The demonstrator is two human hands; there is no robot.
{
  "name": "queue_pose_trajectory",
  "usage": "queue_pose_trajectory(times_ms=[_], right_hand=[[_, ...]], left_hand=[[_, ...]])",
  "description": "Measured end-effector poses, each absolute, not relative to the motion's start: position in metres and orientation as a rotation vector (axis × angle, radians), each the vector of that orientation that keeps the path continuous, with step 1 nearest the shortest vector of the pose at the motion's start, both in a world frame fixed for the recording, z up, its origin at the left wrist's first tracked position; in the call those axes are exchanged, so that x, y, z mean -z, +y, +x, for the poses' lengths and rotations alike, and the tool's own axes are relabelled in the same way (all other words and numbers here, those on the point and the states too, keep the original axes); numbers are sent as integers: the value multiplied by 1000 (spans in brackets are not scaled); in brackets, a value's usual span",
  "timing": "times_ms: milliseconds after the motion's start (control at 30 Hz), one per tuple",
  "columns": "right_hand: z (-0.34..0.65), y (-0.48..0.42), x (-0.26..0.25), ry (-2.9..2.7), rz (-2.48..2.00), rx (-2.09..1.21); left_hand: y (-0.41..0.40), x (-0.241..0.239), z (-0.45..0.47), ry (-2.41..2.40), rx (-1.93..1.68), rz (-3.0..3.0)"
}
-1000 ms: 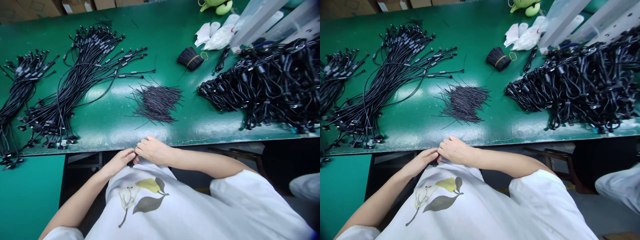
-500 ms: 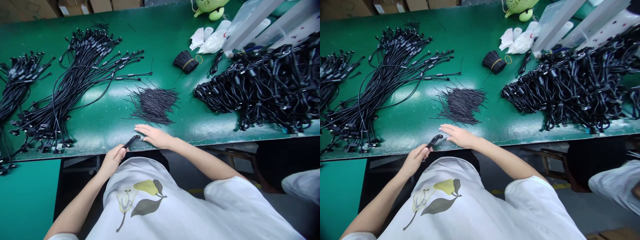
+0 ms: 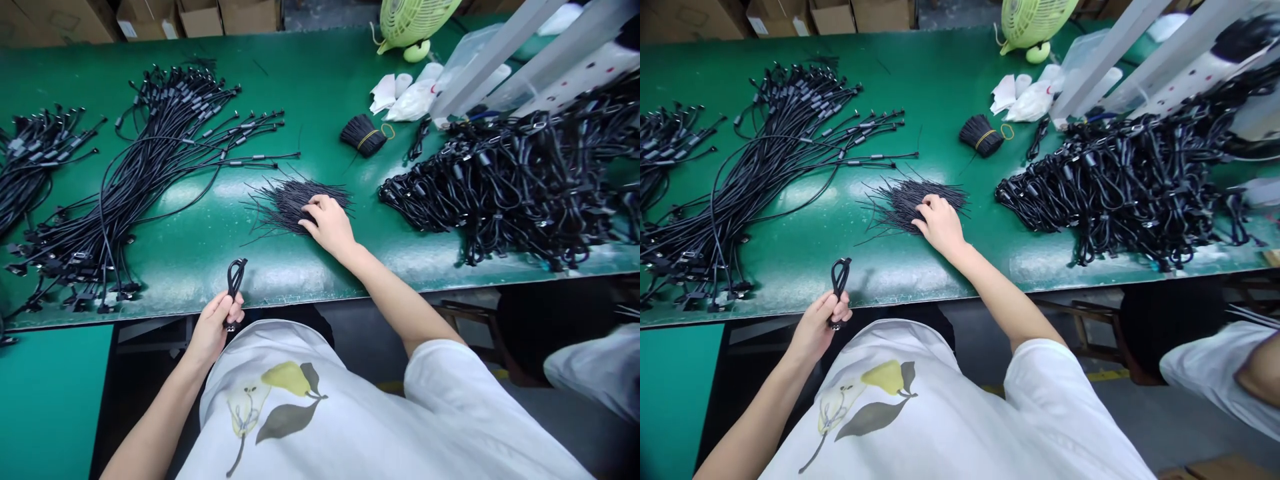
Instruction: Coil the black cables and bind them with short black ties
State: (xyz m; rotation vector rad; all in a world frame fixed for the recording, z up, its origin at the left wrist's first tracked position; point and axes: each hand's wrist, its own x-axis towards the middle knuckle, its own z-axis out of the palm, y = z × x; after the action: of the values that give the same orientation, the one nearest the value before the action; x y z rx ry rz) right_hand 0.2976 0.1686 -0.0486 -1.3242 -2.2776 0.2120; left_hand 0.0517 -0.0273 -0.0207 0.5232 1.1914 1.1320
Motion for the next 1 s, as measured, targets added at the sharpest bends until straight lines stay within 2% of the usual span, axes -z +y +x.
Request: queue_pose_trajectory(times_ms=[100, 733, 1000], right_hand=[[299, 175, 48, -2347, -1383, -107], [308, 168, 32, -2068, -1388, 22], [301, 139, 20, -1838, -1457, -136]], left_hand=[[-22, 18, 59, 1129, -1147, 459], [-15, 12, 67, 1022, -1152, 340], [-16, 15, 72, 959, -1154, 330]])
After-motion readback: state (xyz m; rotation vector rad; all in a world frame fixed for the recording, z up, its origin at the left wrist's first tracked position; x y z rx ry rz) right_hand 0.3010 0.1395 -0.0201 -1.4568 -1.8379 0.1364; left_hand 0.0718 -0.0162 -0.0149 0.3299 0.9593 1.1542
